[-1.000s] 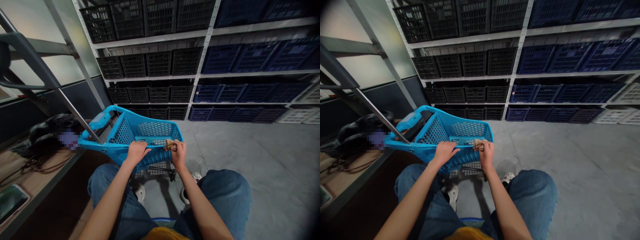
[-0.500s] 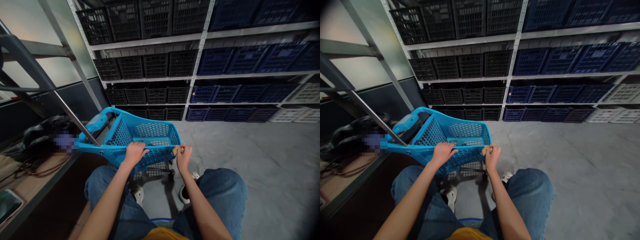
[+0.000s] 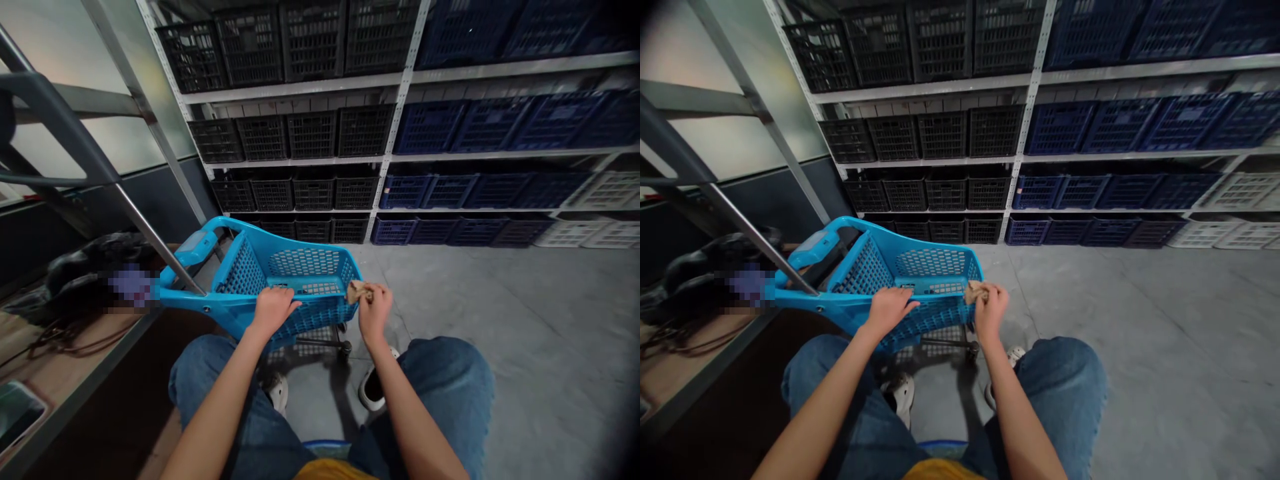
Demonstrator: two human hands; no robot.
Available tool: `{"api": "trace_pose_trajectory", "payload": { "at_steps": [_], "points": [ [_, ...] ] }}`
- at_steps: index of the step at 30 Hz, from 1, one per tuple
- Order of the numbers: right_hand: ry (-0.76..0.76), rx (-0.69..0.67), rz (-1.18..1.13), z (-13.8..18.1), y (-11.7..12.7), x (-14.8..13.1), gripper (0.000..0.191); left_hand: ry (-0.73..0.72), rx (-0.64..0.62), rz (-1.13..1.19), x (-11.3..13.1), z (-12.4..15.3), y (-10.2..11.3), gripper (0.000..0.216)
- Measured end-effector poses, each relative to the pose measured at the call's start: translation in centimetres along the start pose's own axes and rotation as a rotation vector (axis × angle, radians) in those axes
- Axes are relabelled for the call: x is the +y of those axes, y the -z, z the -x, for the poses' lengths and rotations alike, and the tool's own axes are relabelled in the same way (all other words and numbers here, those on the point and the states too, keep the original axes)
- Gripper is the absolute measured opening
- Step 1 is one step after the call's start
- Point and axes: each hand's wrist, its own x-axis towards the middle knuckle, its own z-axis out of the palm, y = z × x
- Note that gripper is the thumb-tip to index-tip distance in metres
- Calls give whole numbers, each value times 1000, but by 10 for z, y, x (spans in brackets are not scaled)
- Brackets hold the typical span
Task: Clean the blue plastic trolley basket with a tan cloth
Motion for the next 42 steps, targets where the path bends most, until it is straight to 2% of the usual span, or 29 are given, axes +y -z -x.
{"api": "trace_pose_trajectory", "payload": {
  "at_steps": [1, 3, 6, 9, 11, 15, 18, 20, 22, 25, 28, 30, 33, 37, 40, 42],
  "points": [
    [23, -36, 14, -8, 3, 3, 26, -7, 0, 0, 0, -1, 0, 39],
    [126, -204, 9, -16, -1, 0, 26, -20, -8, 6, 1, -4, 1, 38],
    [263, -365, -21, -9, -24, -24, 25, -32, -6, 9, 3, -12, 1, 37],
    [326, -400, -41, 0, -45, -47, 25, -34, 17, 0, 8, -21, -3, 31],
    [357, -416, -42, 0, -49, -52, 26, -18, 15, 2, 14, -28, -6, 29],
    [422, -468, -8, -15, -38, -39, 24, -34, 32, 23, 30, -40, -9, 28],
    [443, -496, 35, -31, -31, -25, 21, -139, 61, 40, 37, -42, -1, 28],
    [443, -502, 61, -40, -31, -18, 20, -190, 72, 15, 31, -38, 9, 29],
    [448, -514, 76, -46, -34, -14, 19, -145, 87, -51, 18, -28, 21, 27],
    [441, -508, 99, -49, -39, -13, 18, -60, 44, -139, -10, -9, 36, 23],
    [420, -482, 127, -48, -41, -15, 19, 13, 56, -200, -35, 3, 43, 23],
    [436, -491, 141, -48, -40, -17, 23, -6, 58, -227, -45, 7, 44, 20],
    [493, -531, 175, -49, -36, -19, 30, -75, 75, -265, -52, 8, 42, 20],
    [548, -573, 263, -54, -37, -15, 29, -161, 117, -272, -57, 5, 38, 25],
    [537, -540, 329, -58, -46, -15, 27, -175, 139, -285, -58, -1, 35, 26],
    [541, -533, 336, -57, -58, -26, 27, -177, 148, -292, -57, -7, 32, 26]
  ]
}}
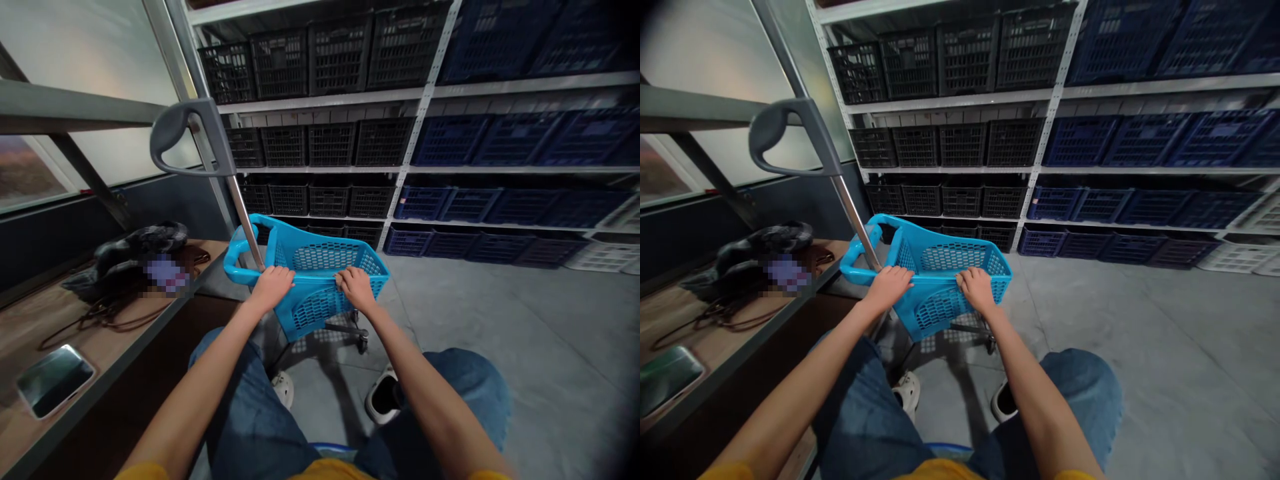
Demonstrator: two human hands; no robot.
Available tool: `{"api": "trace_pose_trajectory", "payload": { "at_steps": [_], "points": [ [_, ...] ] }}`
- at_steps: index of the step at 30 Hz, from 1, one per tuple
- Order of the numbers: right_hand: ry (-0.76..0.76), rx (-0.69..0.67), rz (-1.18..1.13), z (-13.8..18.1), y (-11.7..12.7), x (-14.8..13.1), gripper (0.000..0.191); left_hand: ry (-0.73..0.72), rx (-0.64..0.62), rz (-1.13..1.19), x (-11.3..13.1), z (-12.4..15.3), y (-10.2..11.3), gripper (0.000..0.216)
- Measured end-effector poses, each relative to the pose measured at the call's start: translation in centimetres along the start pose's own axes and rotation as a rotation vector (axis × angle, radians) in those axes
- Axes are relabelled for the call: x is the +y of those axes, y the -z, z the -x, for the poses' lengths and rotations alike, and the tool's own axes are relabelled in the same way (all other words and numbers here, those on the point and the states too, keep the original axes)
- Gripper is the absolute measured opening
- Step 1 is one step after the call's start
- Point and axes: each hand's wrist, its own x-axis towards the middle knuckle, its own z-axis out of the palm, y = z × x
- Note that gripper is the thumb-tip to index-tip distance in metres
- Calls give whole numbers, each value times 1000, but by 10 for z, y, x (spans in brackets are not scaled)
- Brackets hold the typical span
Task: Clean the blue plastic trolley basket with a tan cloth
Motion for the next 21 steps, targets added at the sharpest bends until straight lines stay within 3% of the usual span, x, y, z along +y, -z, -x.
{"api": "trace_pose_trajectory", "payload": {
  "at_steps": [7, 11, 17, 21],
  "points": [
    [40, 44, -79, -36, -18, -67, 27, 4, 22, -5, -3, -10, -9, 25],
    [146, -28, -90, -39, -19, -49, 26, 4, 12, 7, -17, -5, -14, 27],
    [78, -52, 26, -34, -15, 1, 22, 18, -1, 4, -29, -4, -20, 28],
    [-52, 0, 48, -42, -22, -28, 25, 12, 7, -9, -28, -8, -22, 29]
  ]
}}
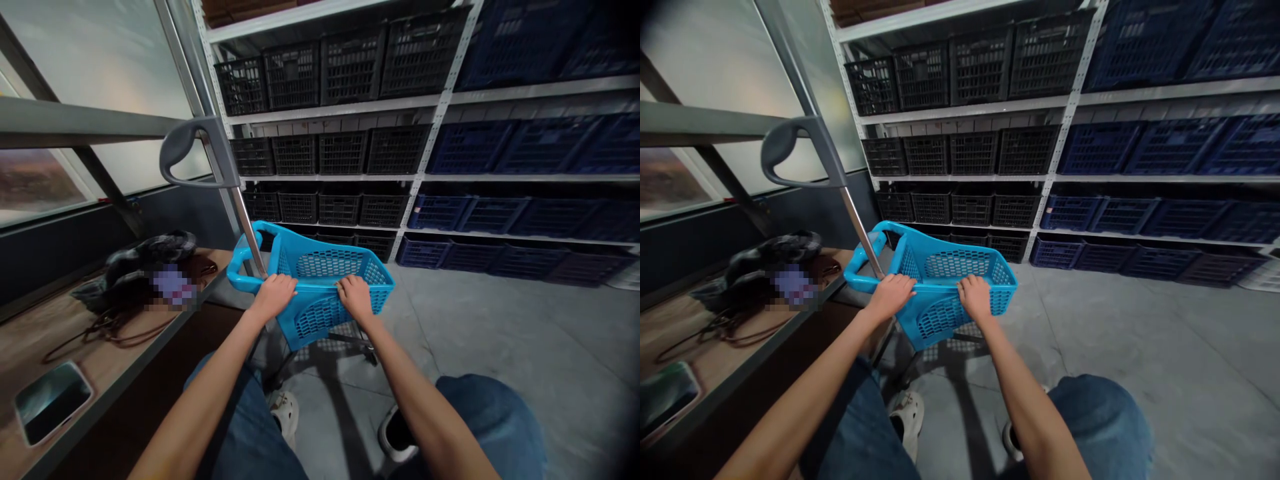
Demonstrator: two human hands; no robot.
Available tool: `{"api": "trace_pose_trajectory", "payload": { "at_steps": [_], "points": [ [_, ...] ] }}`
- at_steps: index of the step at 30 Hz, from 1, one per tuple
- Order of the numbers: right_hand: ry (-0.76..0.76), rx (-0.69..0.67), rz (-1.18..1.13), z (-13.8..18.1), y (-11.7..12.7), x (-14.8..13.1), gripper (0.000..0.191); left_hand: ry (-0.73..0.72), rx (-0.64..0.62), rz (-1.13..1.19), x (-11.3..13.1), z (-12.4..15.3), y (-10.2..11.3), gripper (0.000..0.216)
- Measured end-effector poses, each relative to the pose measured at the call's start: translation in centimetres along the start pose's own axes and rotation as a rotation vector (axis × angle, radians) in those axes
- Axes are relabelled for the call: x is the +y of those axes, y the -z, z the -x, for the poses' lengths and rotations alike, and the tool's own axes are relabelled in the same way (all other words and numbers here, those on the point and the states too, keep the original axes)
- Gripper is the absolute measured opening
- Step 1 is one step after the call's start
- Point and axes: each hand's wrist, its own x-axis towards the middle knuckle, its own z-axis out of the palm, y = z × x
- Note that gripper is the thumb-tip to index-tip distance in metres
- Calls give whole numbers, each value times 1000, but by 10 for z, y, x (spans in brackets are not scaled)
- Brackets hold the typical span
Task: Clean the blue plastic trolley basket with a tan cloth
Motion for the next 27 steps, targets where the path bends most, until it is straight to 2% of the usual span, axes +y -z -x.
{"api": "trace_pose_trajectory", "payload": {
  "at_steps": [4, 6, 9, 13, 15, 24, 27],
  "points": [
    [24, 28, -47, -13, -6, -55, 26, 5, 5, 9, 0, -1, -1, 30],
    [88, 19, -66, -16, -5, -64, 25, 9, 3, 18, -1, 0, 0, 31],
    [204, -29, -71, -10, 0, -41, 24, 5, -1, 25, 0, 3, 3, 32],
    [152, -35, -27, 10, 11, 10, 26, -6, -13, 27, 7, 6, 9, 31],
    [144, -37, -22, 19, 16, 24, 25, -15, -13, 32, 12, 6, 11, 30],
    [107, -30, 2, 48, 29, 34, 24, -59, -1, 84, 19, -4, 15, 30],
    [21, 16, 21, 57, 32, 33, 23, -77, 12, 92, 26, -14, 15, 28]
  ]
}}
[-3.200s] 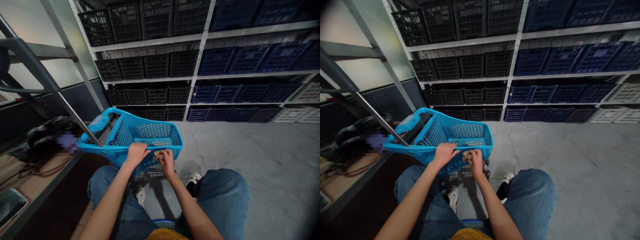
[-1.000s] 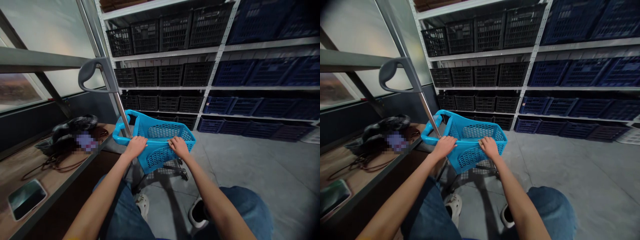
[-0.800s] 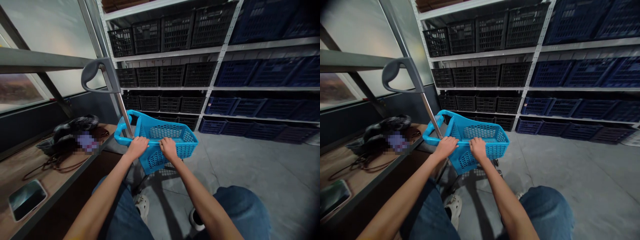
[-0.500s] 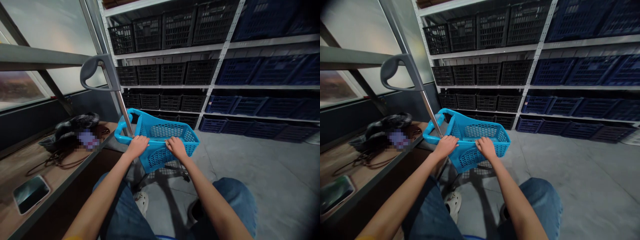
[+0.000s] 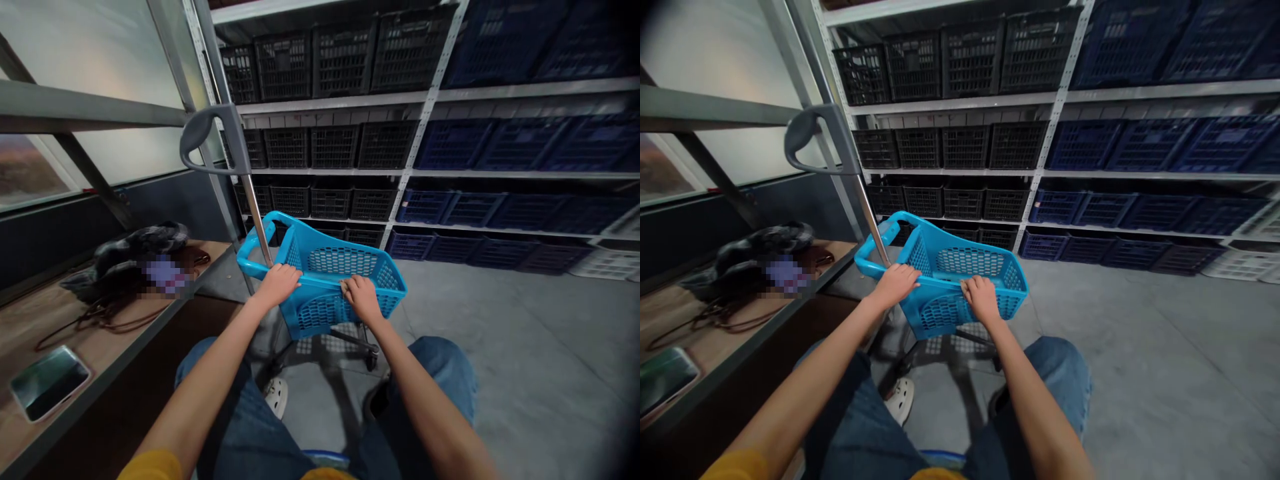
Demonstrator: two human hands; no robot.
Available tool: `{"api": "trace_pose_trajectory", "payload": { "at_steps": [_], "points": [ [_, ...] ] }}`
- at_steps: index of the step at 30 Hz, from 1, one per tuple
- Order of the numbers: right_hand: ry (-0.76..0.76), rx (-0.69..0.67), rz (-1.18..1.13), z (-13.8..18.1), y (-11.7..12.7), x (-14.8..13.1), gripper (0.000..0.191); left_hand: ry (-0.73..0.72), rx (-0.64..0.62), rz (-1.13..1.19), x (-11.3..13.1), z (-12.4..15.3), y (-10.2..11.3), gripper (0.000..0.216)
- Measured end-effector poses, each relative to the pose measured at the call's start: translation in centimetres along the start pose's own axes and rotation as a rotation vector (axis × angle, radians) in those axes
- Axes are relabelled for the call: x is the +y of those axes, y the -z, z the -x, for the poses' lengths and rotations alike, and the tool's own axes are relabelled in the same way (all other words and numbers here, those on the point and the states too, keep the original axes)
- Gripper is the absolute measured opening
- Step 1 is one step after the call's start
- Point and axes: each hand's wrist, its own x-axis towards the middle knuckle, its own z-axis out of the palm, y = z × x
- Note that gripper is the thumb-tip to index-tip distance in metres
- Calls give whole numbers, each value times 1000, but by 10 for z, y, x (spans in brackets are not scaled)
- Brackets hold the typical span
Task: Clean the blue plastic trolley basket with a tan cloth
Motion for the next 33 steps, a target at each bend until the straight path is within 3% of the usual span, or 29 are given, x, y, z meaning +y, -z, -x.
{"api": "trace_pose_trajectory", "payload": {
  "at_steps": [3, 8, 12, 16, 19, 22, 25, 27, 29, 31, 33],
  "points": [
    [-92, 55, 12, -4, -1, -22, 26, -8, 14, 1, 12, -12, -1, 27],
    [-60, 70, -60, -21, -4, -59, 29, -16, 21, 30, 31, -28, -1, 24],
    [14, 52, -67, 3, 6, -23, 30, 13, 25, 44, 41, -33, 1, 22],
    [-89, 90, -23, 40, 23, 25, 29, 8, 25, 43, 54, -35, 3, 24],
    [-193, 124, 3, 43, 27, 21, 26, 9, 57, 106, 60, -34, 6, 32],
    [-192, 110, 0, 24, 24, -12, 25, -51, 124, 208, 53, -27, 14, 39],
    [-93, 63, -37, 7, 22, -37, 26, -75, 173, 261, 30, -9, 25, 28],
    [-42, 35, -51, 6, 22, -36, 27, 86, 201, 243, 12, 7, 31, 25],
    [-24, 25, -50, 13, 23, -24, 27, 318, 246, 178, -4, 21, 33, 36],
    [-51, 44, -33, 21, 24, -12, 27, 402, 263, 135, -14, 28, 30, 48],
    [-112, 81, -13, 23, 23, -11, 25, 393, 234, 120, -18, 29, 25, 49]
  ]
}}
